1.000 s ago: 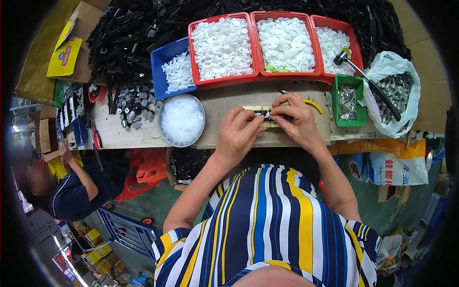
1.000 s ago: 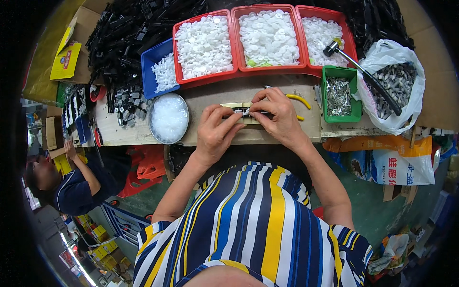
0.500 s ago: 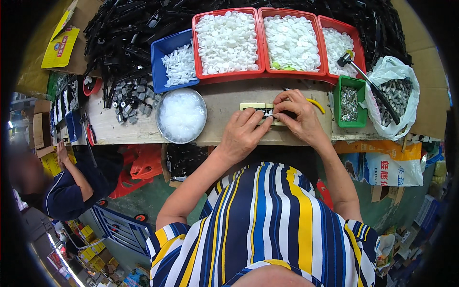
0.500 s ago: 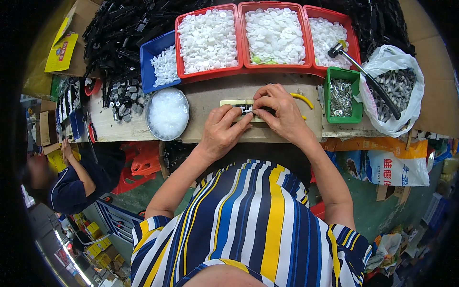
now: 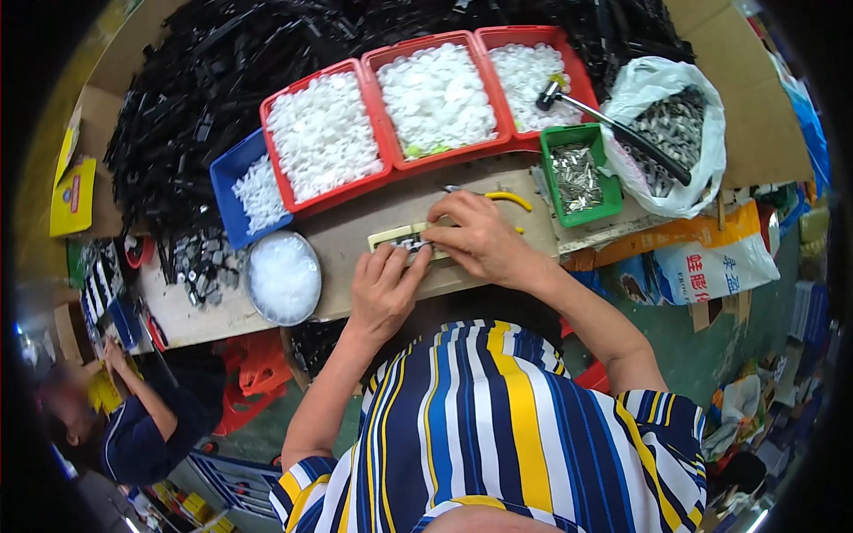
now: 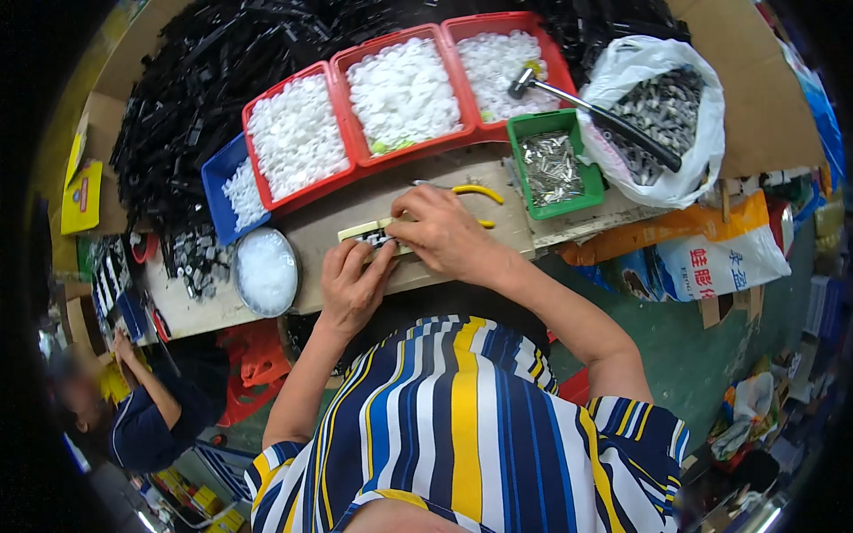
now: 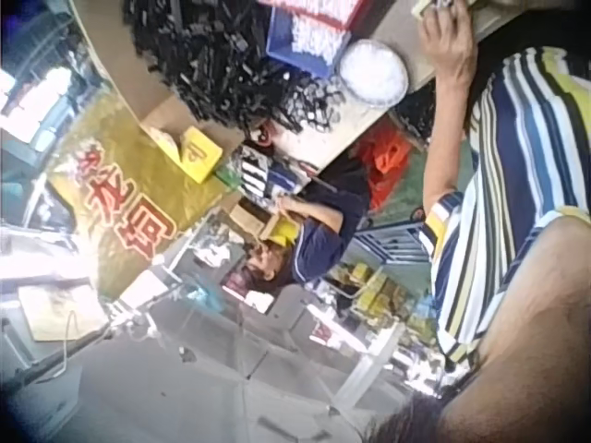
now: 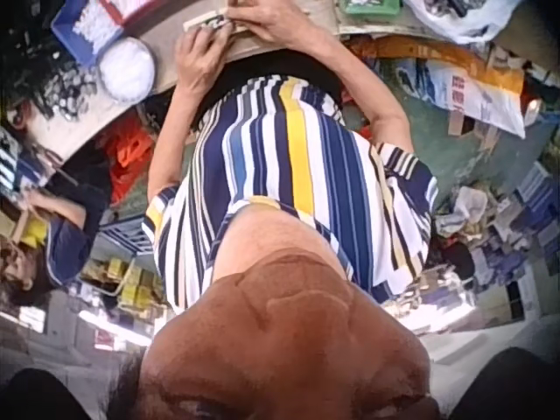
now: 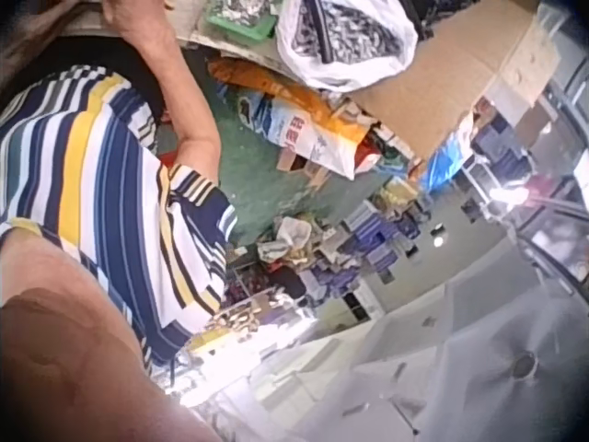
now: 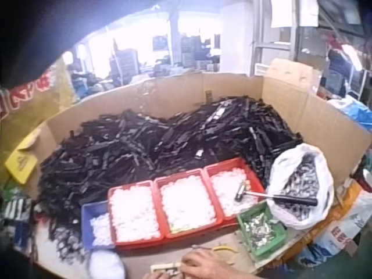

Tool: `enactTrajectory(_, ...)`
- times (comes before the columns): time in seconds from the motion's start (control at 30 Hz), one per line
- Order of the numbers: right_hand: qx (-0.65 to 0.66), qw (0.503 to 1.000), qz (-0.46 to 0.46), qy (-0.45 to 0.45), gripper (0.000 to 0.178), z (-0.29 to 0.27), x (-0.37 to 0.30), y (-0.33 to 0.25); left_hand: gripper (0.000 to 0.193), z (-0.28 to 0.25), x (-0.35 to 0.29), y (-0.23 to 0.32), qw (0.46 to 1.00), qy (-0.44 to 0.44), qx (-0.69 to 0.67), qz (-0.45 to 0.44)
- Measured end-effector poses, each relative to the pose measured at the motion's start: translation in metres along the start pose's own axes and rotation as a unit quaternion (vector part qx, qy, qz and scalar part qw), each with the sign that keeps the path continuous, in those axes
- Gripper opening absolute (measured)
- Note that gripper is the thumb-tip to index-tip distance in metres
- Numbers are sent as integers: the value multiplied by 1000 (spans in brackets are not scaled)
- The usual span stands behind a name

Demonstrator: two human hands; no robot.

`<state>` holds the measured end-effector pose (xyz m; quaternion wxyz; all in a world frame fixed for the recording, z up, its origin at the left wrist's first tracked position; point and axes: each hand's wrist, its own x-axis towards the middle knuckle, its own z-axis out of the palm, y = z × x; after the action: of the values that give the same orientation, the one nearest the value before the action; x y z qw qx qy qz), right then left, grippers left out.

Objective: The person assembles small lock mechanisms at a workbench. They pick up a black lock body, insert a white plastic component and a metal pin, and use pliers to secure the parts. The process is repeated for multiple units, with components organized in red and blue trays.

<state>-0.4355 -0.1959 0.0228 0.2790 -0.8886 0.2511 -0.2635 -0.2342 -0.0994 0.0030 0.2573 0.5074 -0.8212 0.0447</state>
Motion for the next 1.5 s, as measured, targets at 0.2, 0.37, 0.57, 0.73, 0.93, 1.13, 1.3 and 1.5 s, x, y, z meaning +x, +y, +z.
enactTrajectory(0.2,-16,1000,9,-12,27,0,-3,-1,40,5,-3,0,999,19,27,6)
enactTrajectory(0.37,-69,997,15,4,34,-5,-4,-3,39,6,-4,1,999,22,44,12)
enactTrajectory(0.57,-226,962,87,129,33,-144,-23,14,39,2,0,3,999,23,31,5)
enactTrajectory(0.73,-338,876,303,164,32,-263,-91,103,44,-6,-2,7,999,14,-26,-34)
enactTrajectory(0.93,-330,875,346,73,40,-354,-219,246,38,-30,4,-6,991,42,-106,-70)
enactTrajectory(1.13,-246,915,301,106,27,-321,-164,247,26,-78,-4,-68,973,132,-6,-190)
enactTrajectory(1.3,-170,925,301,158,18,-308,-142,224,14,-102,-35,-150,945,148,95,-275)
enactTrajectory(1.5,-127,928,299,186,21,-314,-137,210,12,-95,-12,-189,952,106,85,-276)
